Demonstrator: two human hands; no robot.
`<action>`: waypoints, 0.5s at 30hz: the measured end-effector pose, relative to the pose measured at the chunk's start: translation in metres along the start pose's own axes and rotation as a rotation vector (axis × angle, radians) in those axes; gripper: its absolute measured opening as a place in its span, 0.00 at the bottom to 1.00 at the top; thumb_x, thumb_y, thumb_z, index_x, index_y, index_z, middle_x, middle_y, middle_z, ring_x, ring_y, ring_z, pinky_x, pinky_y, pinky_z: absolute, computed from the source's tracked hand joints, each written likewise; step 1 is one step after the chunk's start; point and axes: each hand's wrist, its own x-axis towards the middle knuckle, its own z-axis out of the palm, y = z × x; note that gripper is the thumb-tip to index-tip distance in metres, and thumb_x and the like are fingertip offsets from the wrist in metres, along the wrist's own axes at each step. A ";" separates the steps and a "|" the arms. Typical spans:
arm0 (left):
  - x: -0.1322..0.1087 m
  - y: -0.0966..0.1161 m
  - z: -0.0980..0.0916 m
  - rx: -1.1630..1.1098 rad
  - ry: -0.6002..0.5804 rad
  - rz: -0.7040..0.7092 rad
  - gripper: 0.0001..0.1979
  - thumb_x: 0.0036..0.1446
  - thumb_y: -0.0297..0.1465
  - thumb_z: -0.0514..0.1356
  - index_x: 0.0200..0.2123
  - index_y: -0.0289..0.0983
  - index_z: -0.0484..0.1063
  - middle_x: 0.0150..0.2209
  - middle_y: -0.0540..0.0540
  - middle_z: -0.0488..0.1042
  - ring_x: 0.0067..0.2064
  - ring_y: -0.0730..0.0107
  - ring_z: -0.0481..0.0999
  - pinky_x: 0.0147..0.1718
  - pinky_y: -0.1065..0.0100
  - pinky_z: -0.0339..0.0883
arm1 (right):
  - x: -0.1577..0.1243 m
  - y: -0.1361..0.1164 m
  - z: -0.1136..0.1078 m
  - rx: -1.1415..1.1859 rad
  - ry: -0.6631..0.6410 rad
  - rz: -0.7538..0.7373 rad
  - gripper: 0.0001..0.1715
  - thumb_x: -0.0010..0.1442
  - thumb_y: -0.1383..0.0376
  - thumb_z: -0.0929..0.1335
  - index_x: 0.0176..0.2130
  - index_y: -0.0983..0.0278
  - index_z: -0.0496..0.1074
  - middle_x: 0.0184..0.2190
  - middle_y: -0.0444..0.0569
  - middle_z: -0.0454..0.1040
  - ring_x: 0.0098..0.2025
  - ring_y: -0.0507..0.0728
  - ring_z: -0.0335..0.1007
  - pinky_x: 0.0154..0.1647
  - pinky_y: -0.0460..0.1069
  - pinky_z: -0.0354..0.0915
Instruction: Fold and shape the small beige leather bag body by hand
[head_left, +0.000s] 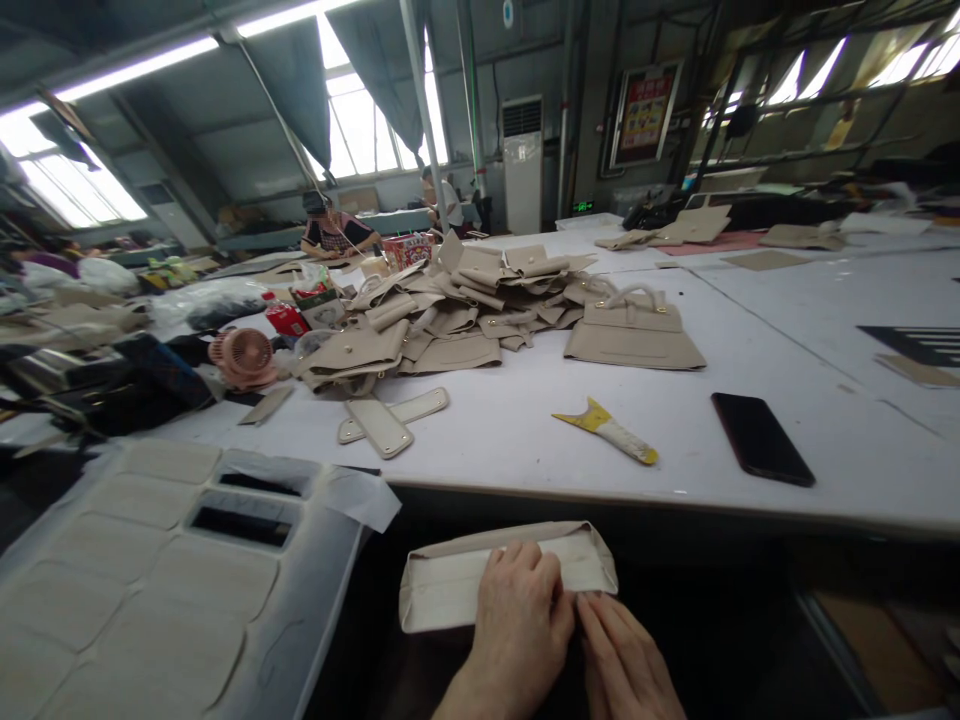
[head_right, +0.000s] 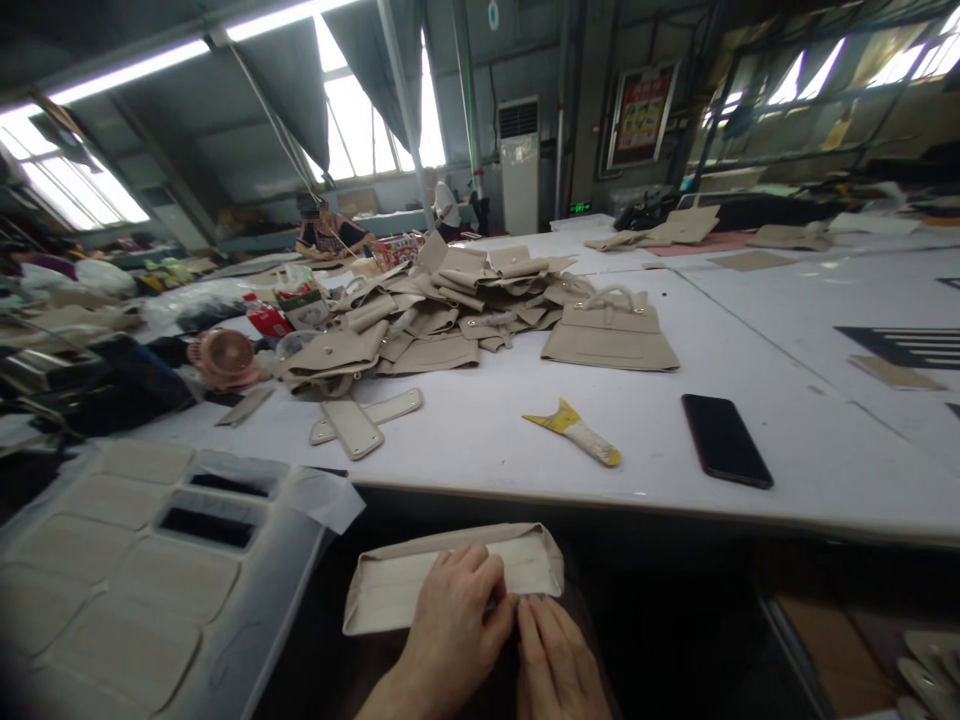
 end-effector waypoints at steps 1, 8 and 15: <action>0.000 0.000 0.000 0.000 -0.001 0.000 0.04 0.57 0.27 0.56 0.30 0.39 0.66 0.36 0.48 0.72 0.40 0.61 0.67 0.41 0.58 0.56 | 0.001 0.003 0.002 -0.064 -0.023 -0.049 0.28 0.66 0.72 0.61 0.63 0.66 0.62 0.54 0.55 0.72 0.57 0.64 0.68 0.55 0.56 0.64; -0.004 -0.001 0.002 -0.044 0.051 -0.013 0.03 0.56 0.26 0.56 0.31 0.39 0.66 0.35 0.47 0.72 0.40 0.59 0.67 0.41 0.58 0.56 | 0.002 0.010 0.004 -0.229 -0.075 -0.183 0.27 0.64 0.69 0.63 0.61 0.76 0.63 0.52 0.63 0.72 0.55 0.70 0.67 0.54 0.61 0.63; -0.023 -0.018 -0.007 -0.152 0.139 -0.020 0.04 0.58 0.25 0.58 0.32 0.39 0.67 0.38 0.49 0.72 0.42 0.62 0.67 0.43 0.59 0.56 | 0.013 -0.011 0.008 -0.111 -0.058 -0.084 0.33 0.67 0.69 0.63 0.68 0.63 0.55 0.52 0.60 0.70 0.54 0.69 0.66 0.53 0.62 0.63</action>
